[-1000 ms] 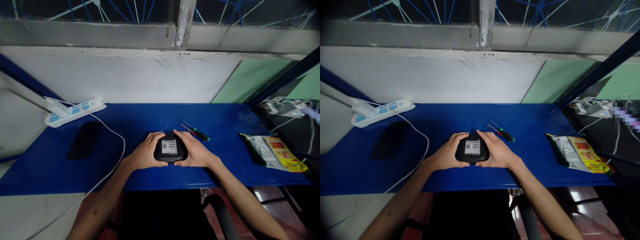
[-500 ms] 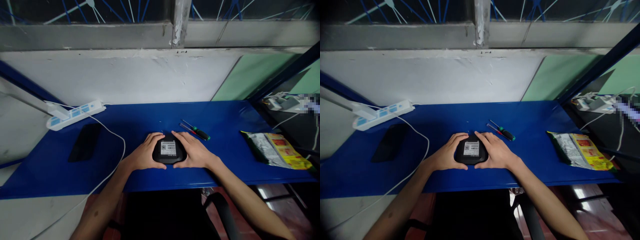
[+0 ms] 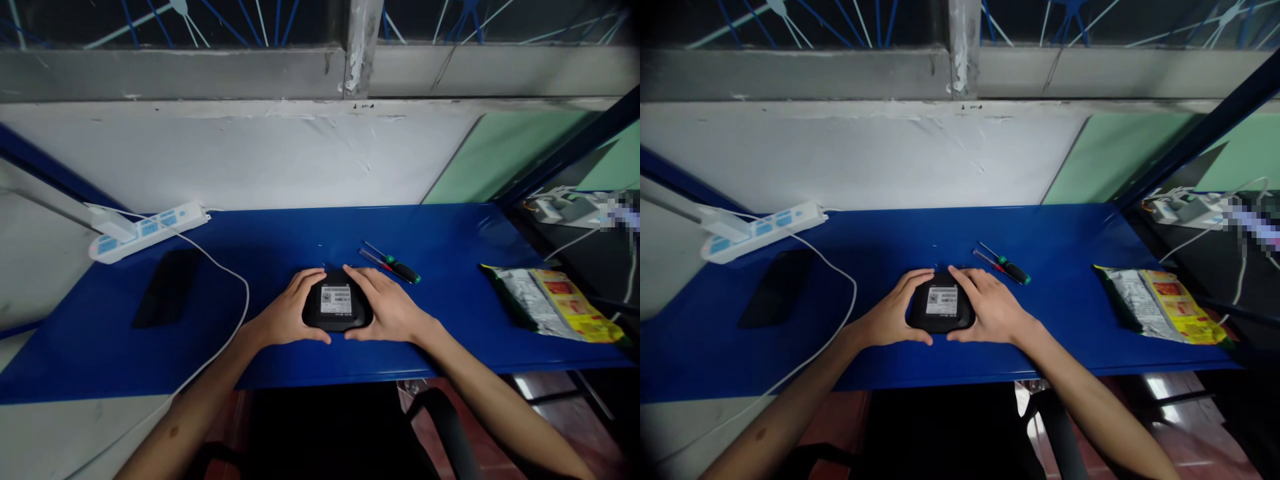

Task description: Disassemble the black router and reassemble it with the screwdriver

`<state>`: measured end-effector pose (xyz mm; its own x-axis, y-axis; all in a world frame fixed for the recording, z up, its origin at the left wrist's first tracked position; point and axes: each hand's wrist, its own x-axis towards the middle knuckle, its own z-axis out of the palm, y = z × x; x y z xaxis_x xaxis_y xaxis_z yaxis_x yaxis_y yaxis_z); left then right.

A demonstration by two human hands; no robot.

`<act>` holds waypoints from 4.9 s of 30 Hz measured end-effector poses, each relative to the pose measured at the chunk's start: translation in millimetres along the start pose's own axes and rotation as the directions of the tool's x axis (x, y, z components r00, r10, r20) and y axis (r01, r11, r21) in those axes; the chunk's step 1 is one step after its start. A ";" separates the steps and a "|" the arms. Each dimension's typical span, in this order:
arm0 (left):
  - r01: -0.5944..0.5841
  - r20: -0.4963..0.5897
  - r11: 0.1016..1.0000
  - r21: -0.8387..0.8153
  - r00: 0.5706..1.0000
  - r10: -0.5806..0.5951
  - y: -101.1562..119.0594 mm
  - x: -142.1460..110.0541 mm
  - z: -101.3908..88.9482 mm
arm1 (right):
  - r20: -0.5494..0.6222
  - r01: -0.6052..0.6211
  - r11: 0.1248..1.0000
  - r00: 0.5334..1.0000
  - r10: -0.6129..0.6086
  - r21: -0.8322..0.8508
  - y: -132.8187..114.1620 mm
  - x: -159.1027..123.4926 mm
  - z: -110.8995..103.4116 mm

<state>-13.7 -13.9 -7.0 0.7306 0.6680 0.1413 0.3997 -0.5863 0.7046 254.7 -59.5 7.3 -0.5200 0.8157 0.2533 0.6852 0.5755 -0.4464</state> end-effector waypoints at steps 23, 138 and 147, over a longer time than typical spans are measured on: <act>0.143 0.002 0.989 -0.027 0.990 -0.143 13.4 -8.6 6.4 | 0.120 -0.275 0.957 0.957 0.263 0.091 -7.6 -11.3 6.6; 0.107 -0.011 0.962 0.249 0.994 -0.107 13.5 -14.6 21.5 | -0.467 -0.058 0.545 0.444 0.765 0.836 48.6 -7.5 -9.4; 0.107 0.002 0.951 0.290 0.994 -0.112 14.5 -14.5 20.6 | -0.440 -0.078 0.538 0.485 0.756 0.839 47.7 -12.3 -8.1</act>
<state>-7.2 -41.6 -13.1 0.6819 0.7289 0.0602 0.6189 -0.6189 0.4837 297.9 -41.6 -10.1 0.4903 0.8563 0.1625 -0.0187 0.1968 -0.9803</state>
